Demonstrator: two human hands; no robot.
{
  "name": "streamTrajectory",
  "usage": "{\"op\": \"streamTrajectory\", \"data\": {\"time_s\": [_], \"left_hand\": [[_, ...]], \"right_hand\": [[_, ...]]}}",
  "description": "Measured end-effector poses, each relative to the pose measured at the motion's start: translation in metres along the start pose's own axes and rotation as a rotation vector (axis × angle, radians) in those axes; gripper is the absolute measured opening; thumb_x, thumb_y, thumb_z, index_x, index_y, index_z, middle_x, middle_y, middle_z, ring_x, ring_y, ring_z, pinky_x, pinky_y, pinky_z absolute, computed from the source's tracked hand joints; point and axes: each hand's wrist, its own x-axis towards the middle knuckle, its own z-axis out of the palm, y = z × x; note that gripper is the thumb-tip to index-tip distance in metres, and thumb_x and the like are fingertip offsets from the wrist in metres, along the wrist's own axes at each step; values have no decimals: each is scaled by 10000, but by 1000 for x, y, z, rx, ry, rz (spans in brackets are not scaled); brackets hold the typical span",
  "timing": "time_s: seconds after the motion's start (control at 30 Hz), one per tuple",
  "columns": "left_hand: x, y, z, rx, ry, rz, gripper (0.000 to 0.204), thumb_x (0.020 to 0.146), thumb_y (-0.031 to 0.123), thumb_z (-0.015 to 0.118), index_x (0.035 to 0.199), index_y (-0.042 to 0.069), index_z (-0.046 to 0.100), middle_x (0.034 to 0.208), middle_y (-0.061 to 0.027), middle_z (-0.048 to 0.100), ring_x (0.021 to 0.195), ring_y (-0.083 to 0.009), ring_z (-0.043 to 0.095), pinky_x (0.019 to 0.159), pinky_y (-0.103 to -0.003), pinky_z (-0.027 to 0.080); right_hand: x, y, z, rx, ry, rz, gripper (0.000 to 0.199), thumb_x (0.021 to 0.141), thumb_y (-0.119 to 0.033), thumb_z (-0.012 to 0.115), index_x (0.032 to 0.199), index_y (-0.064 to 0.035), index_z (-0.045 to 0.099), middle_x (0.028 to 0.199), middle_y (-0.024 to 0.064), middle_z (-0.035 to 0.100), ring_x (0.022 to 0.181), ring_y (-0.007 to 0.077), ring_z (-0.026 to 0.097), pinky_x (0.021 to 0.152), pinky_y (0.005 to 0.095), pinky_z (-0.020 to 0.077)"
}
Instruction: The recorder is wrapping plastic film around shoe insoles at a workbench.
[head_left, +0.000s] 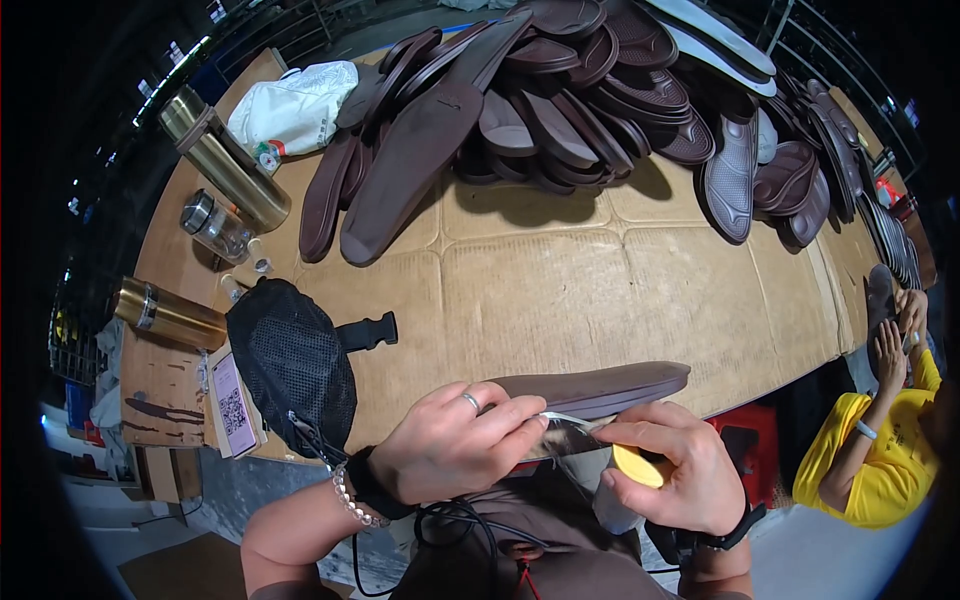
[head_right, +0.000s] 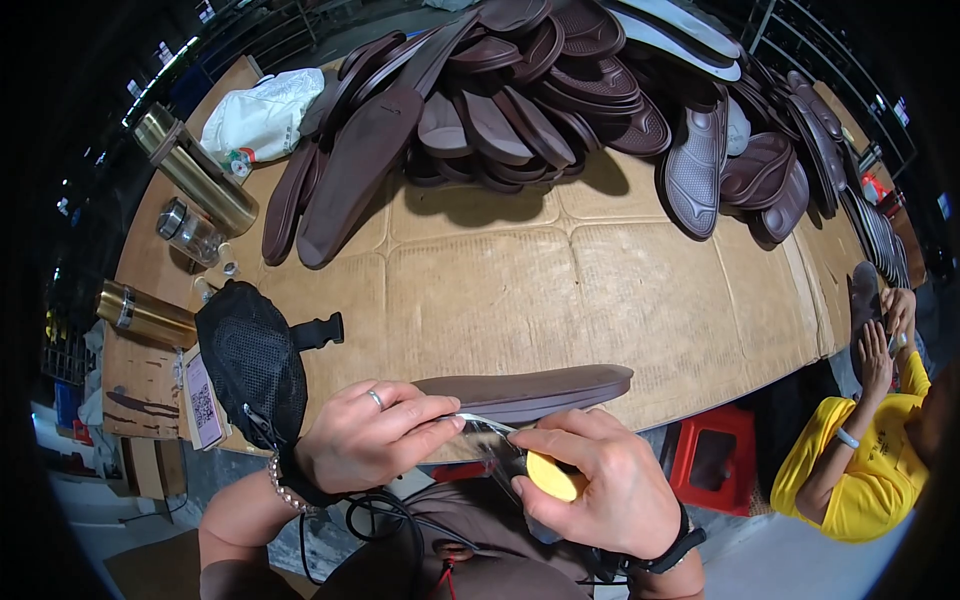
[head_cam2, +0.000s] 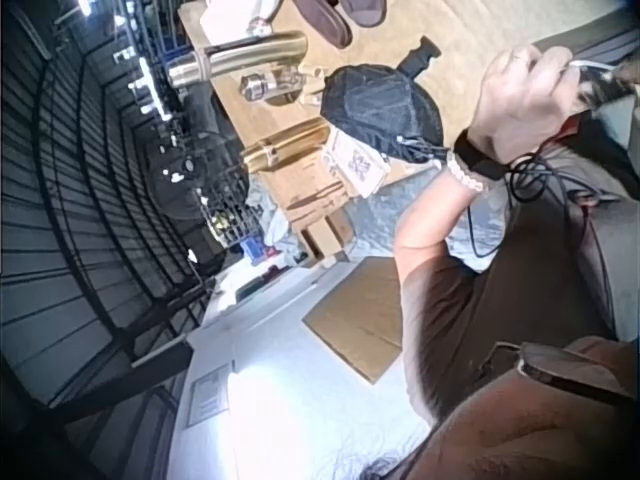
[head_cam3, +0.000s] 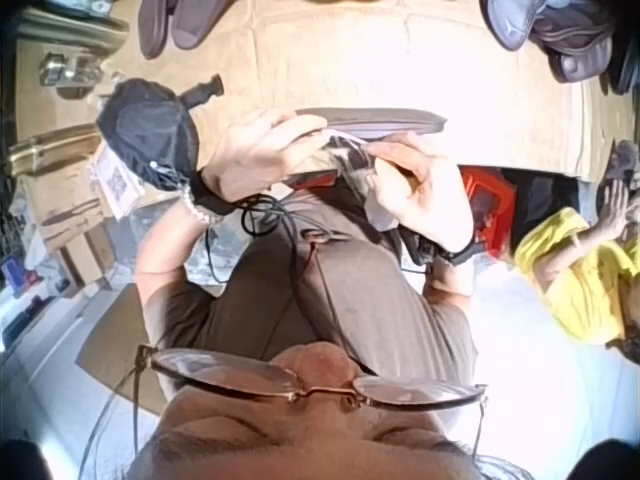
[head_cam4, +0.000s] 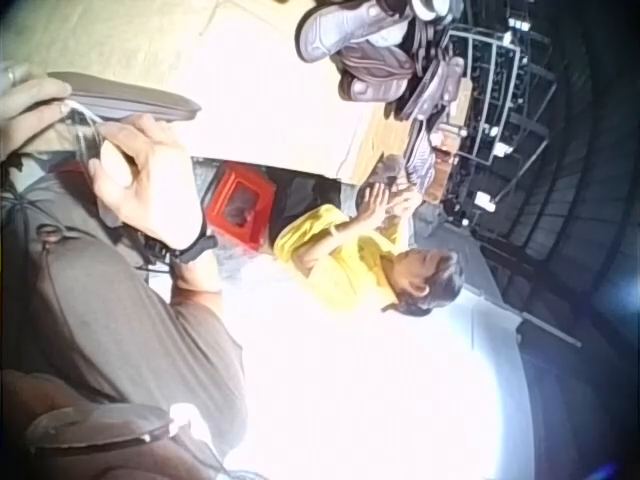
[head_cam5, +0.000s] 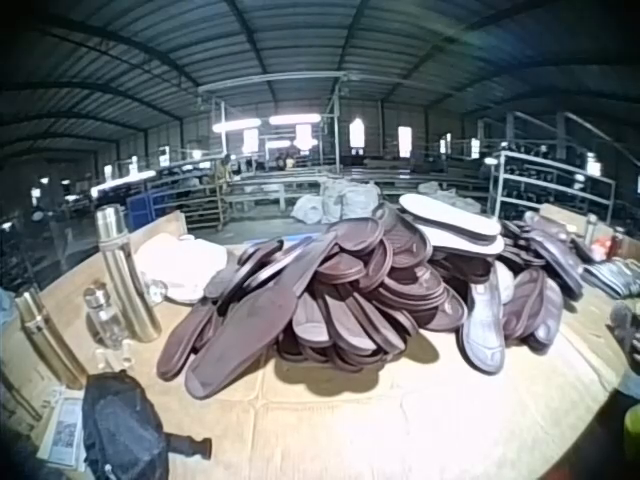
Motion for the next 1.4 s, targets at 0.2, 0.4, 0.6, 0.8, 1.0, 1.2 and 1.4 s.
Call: {"op": "streamTrajectory", "data": {"time_s": [0.2,0.4,0.6,0.8,1.0,1.2,1.4], "left_hand": [[0,2,0,10,9,-38,302,806,144,695,1094,135,787,1168,36,726,914,-132,677,772,-268,549],[0,1,0,3,15,-33,305,794,145,696,1085,135,790,1175,31,729,913,-131,677,764,-270,552],[-2,1,2,12,39,-21,293,780,146,706,1059,132,794,1164,26,736,912,-132,685,758,-269,556],[-2,-1,2,-3,65,-19,286,778,151,710,1049,121,796,1154,11,749,904,-135,697,739,-266,556],[-2,-1,2,9,87,-8,277,777,149,715,1039,114,798,1149,9,754,902,-133,698,735,-264,557],[-3,-2,4,9,97,-7,264,776,145,726,1028,114,799,1139,11,755,888,-129,696,718,-259,557],[-2,0,3,-5,94,-18,232,783,141,733,1005,122,797,1122,23,753,878,-126,693,720,-257,562]], "right_hand": [[0,-8,0,46,-39,-43,373,716,-136,818,1063,-7,772,1033,152,773,918,302,742,842,359,543],[-1,-11,0,96,-49,-43,395,679,-124,800,1055,-3,776,1037,151,782,946,294,751,862,356,537],[-3,-3,-1,76,-35,-55,359,746,-131,835,1072,1,762,1019,149,775,922,315,743,857,364,545],[-2,-10,-3,85,-48,-68,358,747,-129,832,1072,3,762,1016,150,774,926,316,742,858,366,546],[-2,-8,-2,88,-26,-64,357,744,-127,827,1068,6,761,1007,152,774,910,324,733,851,365,547],[3,-6,-1,98,-9,-12,340,742,-116,805,1061,-5,764,1002,156,773,881,333,716,839,373,552],[3,1,1,72,11,43,337,746,-135,796,1056,-5,765,1008,163,772,891,334,710,838,387,566]]}}
